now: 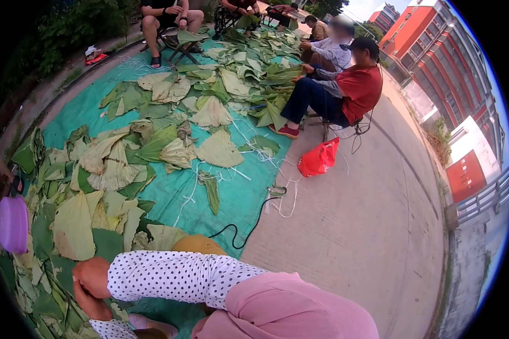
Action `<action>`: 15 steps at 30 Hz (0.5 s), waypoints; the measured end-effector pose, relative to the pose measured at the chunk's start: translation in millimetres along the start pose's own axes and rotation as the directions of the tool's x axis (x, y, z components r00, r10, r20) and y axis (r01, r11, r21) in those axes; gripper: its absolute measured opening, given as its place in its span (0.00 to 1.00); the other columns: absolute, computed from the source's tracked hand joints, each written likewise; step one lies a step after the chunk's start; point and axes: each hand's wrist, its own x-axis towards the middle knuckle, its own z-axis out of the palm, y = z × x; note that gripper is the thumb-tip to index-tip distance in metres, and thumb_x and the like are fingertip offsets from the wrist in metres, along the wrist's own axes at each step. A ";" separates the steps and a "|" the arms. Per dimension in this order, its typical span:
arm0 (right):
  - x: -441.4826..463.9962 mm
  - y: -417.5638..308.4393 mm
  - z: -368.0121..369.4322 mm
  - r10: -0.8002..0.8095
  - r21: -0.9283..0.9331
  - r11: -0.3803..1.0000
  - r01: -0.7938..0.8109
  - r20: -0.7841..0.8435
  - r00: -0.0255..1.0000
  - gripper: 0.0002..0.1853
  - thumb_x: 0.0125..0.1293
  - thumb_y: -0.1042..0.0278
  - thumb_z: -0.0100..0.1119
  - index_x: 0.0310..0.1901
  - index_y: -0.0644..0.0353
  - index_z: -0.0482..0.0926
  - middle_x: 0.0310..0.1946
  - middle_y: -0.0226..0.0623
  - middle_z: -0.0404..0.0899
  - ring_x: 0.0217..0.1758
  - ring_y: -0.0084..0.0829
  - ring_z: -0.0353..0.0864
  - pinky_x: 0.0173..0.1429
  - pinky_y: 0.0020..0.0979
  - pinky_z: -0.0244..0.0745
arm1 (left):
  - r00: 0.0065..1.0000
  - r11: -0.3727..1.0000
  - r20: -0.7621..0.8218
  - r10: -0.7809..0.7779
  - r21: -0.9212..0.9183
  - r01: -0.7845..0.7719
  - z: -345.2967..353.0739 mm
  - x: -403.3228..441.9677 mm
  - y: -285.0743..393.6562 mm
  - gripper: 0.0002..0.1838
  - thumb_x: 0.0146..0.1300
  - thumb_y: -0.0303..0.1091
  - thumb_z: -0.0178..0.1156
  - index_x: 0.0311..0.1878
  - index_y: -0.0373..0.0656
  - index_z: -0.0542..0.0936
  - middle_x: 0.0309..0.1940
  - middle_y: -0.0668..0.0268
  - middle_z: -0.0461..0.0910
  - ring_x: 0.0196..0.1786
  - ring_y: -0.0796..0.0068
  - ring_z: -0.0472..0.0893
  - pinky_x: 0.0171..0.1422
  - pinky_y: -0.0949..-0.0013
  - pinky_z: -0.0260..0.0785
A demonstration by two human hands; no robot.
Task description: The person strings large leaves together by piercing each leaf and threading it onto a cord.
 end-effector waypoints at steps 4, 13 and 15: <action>0.3 1.4 2.3 -0.004 0.005 1.000 0.004 0.002 1.000 0.09 0.56 0.69 0.57 0.34 0.66 0.74 0.32 0.49 0.75 0.35 0.52 0.78 0.38 0.47 0.72 | 0.998 1.000 -0.057 0.019 -0.008 -0.020 4.2 -1.6 -0.2 0.25 0.74 0.46 0.43 0.61 0.36 0.71 0.57 0.61 0.75 0.59 0.72 0.74 0.63 0.68 0.65; -0.1 1.3 2.9 0.002 -0.005 1.000 -0.002 0.002 1.000 0.09 0.55 0.69 0.57 0.34 0.66 0.74 0.32 0.49 0.76 0.36 0.52 0.79 0.38 0.47 0.72 | 1.000 1.000 -0.020 0.011 0.014 -0.011 -1.4 0.3 -1.7 0.25 0.75 0.47 0.42 0.61 0.36 0.71 0.56 0.61 0.75 0.58 0.72 0.75 0.62 0.67 0.65; -0.3 1.7 2.9 -0.007 -0.002 1.000 0.007 0.004 1.000 0.09 0.55 0.69 0.57 0.34 0.66 0.74 0.32 0.48 0.76 0.36 0.51 0.79 0.38 0.46 0.73 | 0.999 1.000 -0.034 0.011 0.016 -0.010 1.0 -0.9 -1.0 0.25 0.75 0.47 0.42 0.61 0.36 0.71 0.56 0.61 0.75 0.58 0.72 0.75 0.62 0.68 0.65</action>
